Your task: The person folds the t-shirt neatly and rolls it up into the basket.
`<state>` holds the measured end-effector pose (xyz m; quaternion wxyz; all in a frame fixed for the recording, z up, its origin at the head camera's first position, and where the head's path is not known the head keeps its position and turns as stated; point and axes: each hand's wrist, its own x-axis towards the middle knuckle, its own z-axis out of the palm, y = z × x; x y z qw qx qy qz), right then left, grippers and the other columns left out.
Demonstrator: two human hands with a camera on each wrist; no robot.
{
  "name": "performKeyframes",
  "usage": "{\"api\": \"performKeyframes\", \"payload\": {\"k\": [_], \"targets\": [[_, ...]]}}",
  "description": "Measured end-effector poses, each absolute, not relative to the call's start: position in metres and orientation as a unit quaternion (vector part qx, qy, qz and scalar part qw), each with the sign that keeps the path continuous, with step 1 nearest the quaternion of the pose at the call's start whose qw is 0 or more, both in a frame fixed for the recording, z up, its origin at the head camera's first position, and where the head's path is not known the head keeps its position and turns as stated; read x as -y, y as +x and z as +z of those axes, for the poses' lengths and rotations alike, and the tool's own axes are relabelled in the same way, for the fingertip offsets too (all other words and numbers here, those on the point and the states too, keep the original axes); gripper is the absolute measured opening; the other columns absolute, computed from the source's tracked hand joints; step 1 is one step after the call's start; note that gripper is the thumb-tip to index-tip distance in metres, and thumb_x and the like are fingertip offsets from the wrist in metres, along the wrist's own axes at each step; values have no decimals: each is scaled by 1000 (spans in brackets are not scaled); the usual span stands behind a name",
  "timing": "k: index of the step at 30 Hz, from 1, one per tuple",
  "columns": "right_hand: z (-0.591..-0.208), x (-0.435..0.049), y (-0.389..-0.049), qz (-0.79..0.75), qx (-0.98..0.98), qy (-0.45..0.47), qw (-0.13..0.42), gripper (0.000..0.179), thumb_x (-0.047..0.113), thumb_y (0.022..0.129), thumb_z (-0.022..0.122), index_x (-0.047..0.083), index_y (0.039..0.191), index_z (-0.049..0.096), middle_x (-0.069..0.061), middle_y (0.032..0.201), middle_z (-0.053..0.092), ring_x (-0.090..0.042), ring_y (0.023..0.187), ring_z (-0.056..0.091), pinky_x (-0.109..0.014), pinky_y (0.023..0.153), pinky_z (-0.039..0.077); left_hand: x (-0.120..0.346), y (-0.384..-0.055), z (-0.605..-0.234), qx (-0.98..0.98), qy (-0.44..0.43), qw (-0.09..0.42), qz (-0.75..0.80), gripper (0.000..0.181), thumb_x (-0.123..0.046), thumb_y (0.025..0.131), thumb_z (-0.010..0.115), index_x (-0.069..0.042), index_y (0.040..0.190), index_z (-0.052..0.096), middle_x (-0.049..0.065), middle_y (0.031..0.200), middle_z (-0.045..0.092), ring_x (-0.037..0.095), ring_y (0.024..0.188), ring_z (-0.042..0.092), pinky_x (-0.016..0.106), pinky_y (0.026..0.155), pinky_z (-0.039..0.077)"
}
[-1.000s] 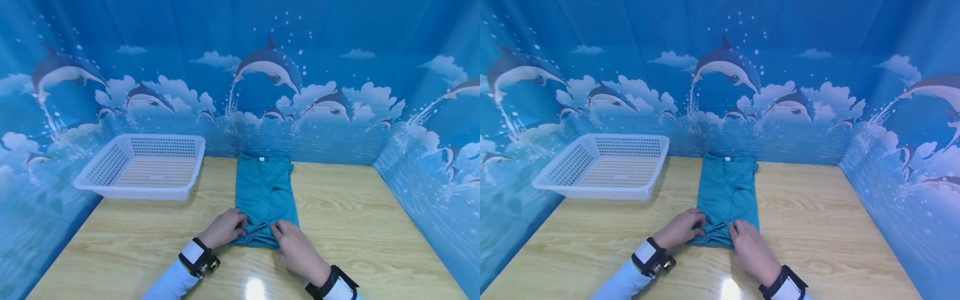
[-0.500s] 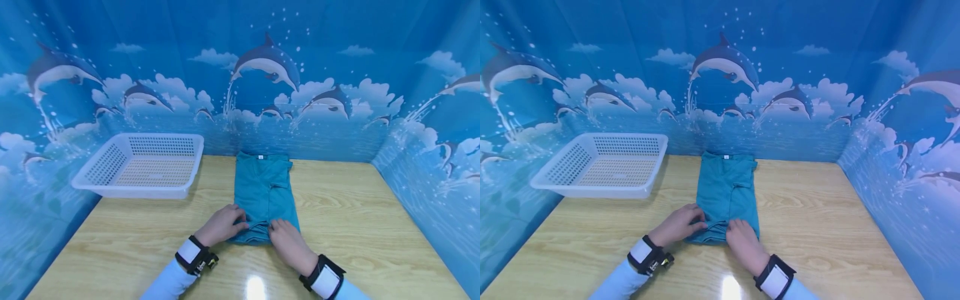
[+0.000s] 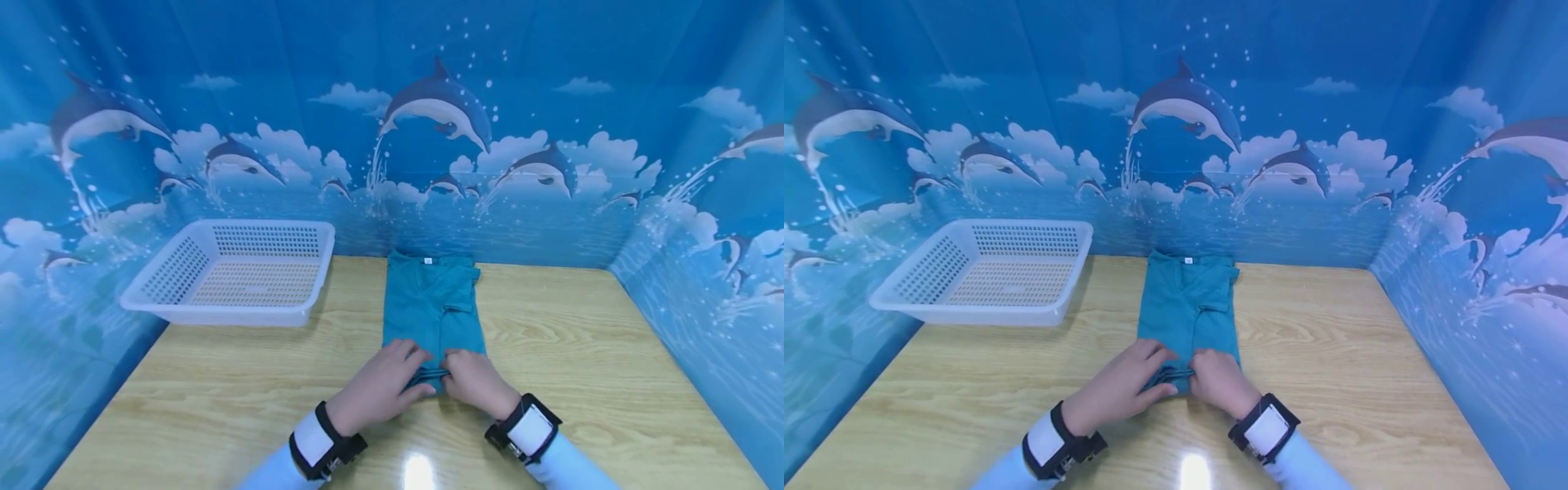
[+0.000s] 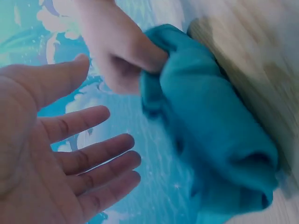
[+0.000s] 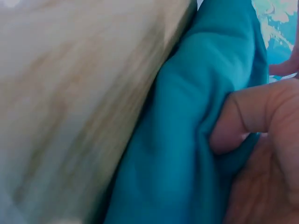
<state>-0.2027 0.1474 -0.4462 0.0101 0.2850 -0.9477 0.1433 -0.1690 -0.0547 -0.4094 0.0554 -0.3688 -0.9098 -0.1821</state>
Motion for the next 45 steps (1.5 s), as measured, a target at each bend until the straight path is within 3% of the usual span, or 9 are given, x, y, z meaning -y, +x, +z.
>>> {"api": "performKeyframes", "payload": {"k": [5,10,16,24,31,34,40,45], "targets": [[-451,-152,-211,210,941,245,-100,14,6,85,54,11,80,66,7,56,38,-7,46,38,-21,42,31,47,-162,-411,906,-383,56,-170,55,-44,91,59,-18,138,47,5,132,50,20,122,46,36,100,44],[-452,-151,-214,237,940,195,-149,10,6,87,54,10,80,60,4,60,41,-12,51,41,-24,46,31,39,-155,-421,908,-399,61,-111,66,-43,88,64,-15,143,42,11,145,42,27,134,38,42,110,35],[-446,-149,-210,208,960,147,-117,20,5,80,63,12,68,48,0,64,42,-16,58,40,-26,50,30,30,-148,-437,908,-414,57,-21,64,-35,90,62,-8,144,40,16,152,33,32,141,30,47,114,27],[-446,-152,-206,172,966,184,-48,22,6,75,68,13,63,51,0,71,42,-14,60,39,-25,50,31,25,-154,-449,928,-372,-37,-4,62,-22,94,57,-13,149,29,10,156,25,35,141,28,58,109,30],[-448,-156,-199,170,965,196,-22,11,12,82,67,10,74,60,-1,76,46,-14,63,42,-27,52,36,20,-161,-450,938,-344,-52,0,55,-10,95,55,-17,146,37,3,150,39,28,133,44,52,99,44],[-445,-159,-194,183,962,202,-25,5,12,84,64,8,82,65,-1,79,48,-12,65,43,-26,53,37,18,-165,-449,938,-344,-39,8,48,-11,95,55,-17,141,45,1,140,49,23,124,51,42,91,51],[-433,-164,-181,153,961,221,-64,31,17,88,63,2,115,64,-2,91,52,-14,77,45,-30,64,40,16,-178,-442,935,-353,-26,-10,35,-11,87,66,-15,121,63,0,109,59,13,94,54,23,65,50],[-429,-165,-170,125,963,224,-76,43,21,85,67,2,122,60,-5,99,55,-17,87,49,-38,73,44,16,-192,-435,937,-334,-73,-67,33,-7,84,66,-16,116,67,-2,100,61,9,82,54,23,65,49]]}}
